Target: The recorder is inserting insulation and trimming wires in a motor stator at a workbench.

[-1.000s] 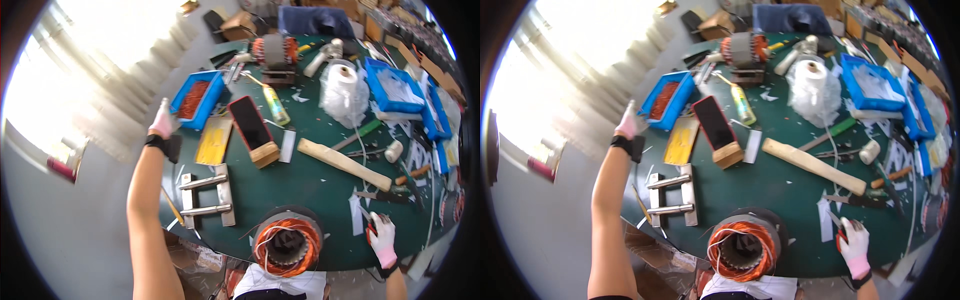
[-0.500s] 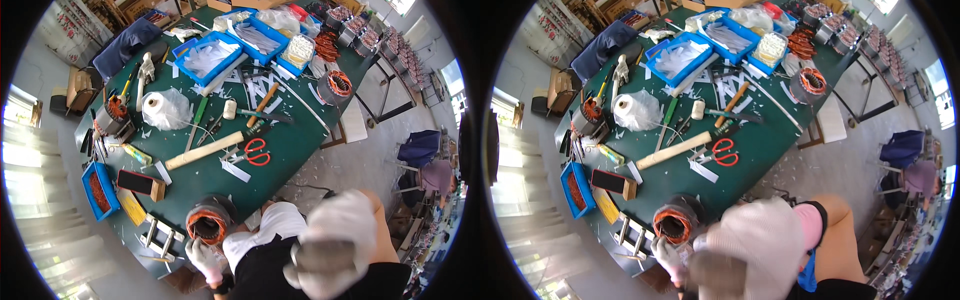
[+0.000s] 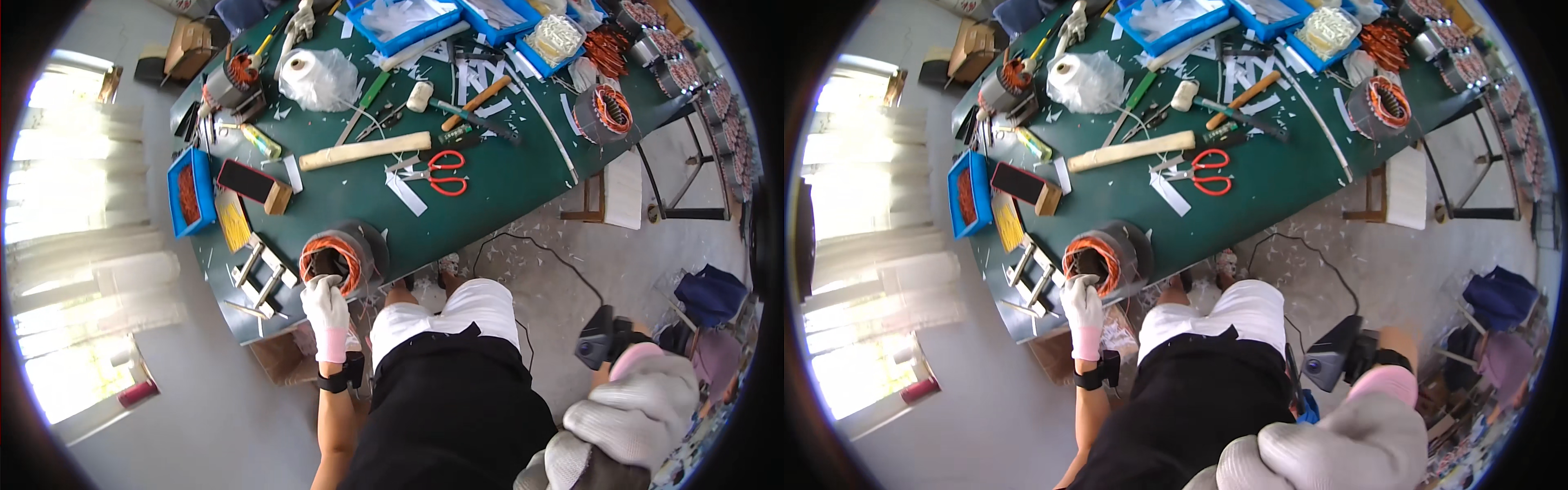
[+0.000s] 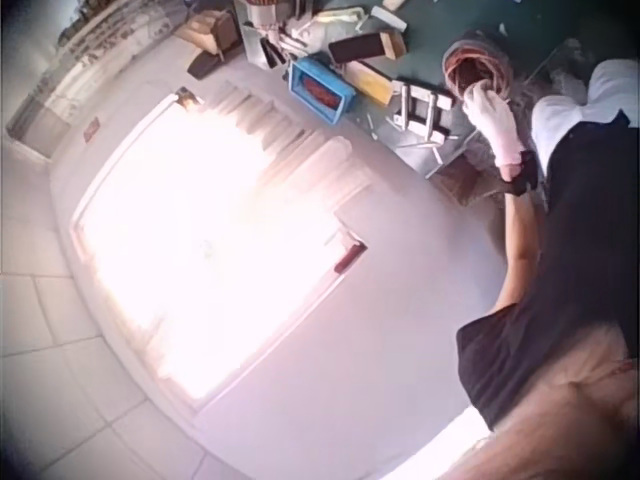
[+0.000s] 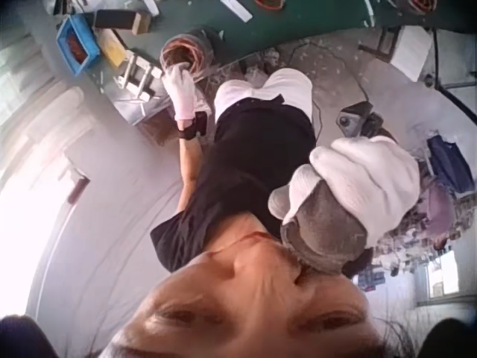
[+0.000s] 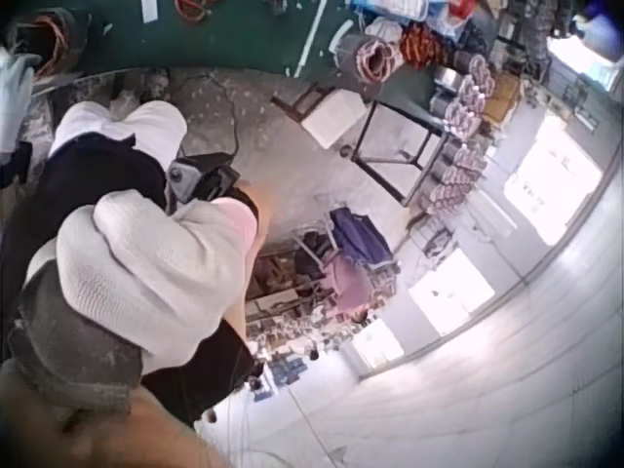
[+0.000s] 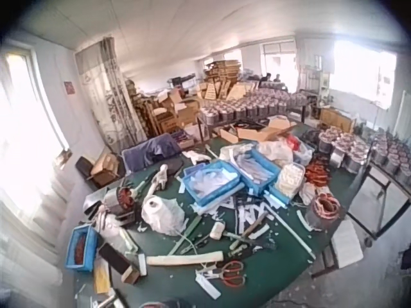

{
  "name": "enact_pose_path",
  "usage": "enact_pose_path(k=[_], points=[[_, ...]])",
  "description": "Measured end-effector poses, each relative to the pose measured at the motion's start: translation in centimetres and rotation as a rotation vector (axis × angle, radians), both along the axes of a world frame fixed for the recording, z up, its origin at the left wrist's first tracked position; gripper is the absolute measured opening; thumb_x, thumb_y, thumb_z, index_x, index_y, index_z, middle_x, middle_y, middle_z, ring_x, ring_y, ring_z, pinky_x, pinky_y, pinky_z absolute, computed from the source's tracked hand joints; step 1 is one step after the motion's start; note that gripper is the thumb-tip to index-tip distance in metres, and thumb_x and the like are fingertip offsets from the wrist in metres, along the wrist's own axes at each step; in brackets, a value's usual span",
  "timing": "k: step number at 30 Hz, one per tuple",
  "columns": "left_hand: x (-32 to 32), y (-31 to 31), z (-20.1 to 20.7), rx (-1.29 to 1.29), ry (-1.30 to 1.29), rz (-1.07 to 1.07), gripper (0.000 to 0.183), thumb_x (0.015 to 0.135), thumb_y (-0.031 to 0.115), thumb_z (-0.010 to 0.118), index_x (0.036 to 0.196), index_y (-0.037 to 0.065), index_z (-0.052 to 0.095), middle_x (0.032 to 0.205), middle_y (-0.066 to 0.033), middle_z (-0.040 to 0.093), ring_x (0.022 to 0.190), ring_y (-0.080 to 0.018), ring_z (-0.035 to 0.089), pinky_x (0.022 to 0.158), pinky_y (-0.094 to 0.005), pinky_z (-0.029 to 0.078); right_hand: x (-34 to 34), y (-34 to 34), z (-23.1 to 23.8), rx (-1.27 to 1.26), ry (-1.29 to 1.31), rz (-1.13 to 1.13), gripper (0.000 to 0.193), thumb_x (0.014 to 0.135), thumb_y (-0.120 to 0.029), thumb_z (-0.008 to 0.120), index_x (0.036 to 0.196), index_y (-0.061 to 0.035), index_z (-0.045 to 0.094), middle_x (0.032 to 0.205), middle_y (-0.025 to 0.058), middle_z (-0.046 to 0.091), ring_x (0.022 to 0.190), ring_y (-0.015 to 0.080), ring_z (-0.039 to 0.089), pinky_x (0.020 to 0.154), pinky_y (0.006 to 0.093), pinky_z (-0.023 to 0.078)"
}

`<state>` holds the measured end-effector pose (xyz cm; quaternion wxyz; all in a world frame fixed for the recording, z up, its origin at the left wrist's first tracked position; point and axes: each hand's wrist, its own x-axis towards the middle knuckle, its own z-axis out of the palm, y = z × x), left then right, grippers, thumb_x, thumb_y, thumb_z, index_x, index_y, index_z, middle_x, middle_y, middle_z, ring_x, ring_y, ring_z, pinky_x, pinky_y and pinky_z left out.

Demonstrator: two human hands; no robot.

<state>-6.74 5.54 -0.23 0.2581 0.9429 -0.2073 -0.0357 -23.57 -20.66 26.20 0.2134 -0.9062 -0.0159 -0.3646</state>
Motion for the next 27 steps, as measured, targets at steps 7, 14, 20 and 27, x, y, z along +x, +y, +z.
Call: enact_pose_path(k=[7,14,20,27], points=[[-4.6,-4.4,7.5,-0.14,0.091,-0.226,0.037,0.076,0.006,0.064,0.112,0.002,0.06,0.112,-0.0167,0.059,0.105,-0.0352,0.055,0.09,-0.0415,0.046,5.3,0.4,-13.3,0.818,0.844,0.437,0.064,0.087,-0.04,0.061,0.139,-0.0073,0.039,0.111,0.0194,0.064,0.089,0.0363,0.067,0.072,0.0443,0.054],[-3.3,-6.3,1.9,-0.143,-0.001,-0.413,0.02,0.074,0.015,0.064,0.093,0.01,0.065,0.085,-0.0085,0.06,0.081,-0.0301,0.057,0.071,-0.0413,0.042,7.6,5.3,-19.9,1.658,0.963,0.706,0.088,0.098,-0.054,0.043,0.153,-0.0074,-0.008,0.099,0.0108,0.055,0.049,0.0081,0.047,0.045,0.0215,0.039],[-3.2,-12.1,1.5,-0.126,-0.15,-0.398,0.01,0.07,0.016,0.065,0.074,0.01,0.059,0.068,-0.0083,0.054,0.068,-0.0297,0.055,0.063,-0.0412,0.04,6.7,0.5,-19.8,2.03,0.909,0.575,0.079,0.1,-0.038,0.046,0.154,-0.0088,-0.005,0.093,0.0046,0.054,0.048,0.0076,0.049,0.045,0.0234,0.041],[1.0,-23.7,-0.8,-0.061,0.162,-0.196,0.017,0.079,0.015,0.07,0.082,0.004,0.058,0.07,-0.0122,0.059,0.063,-0.032,0.058,0.059,-0.0396,0.046,-3.0,-19.7,-17.8,1.743,0.44,0.2,0.046,0.101,-0.023,0.043,0.137,0.0044,0.038,0.117,0.0163,0.065,0.066,0.0119,0.063,0.059,0.0222,0.051]])
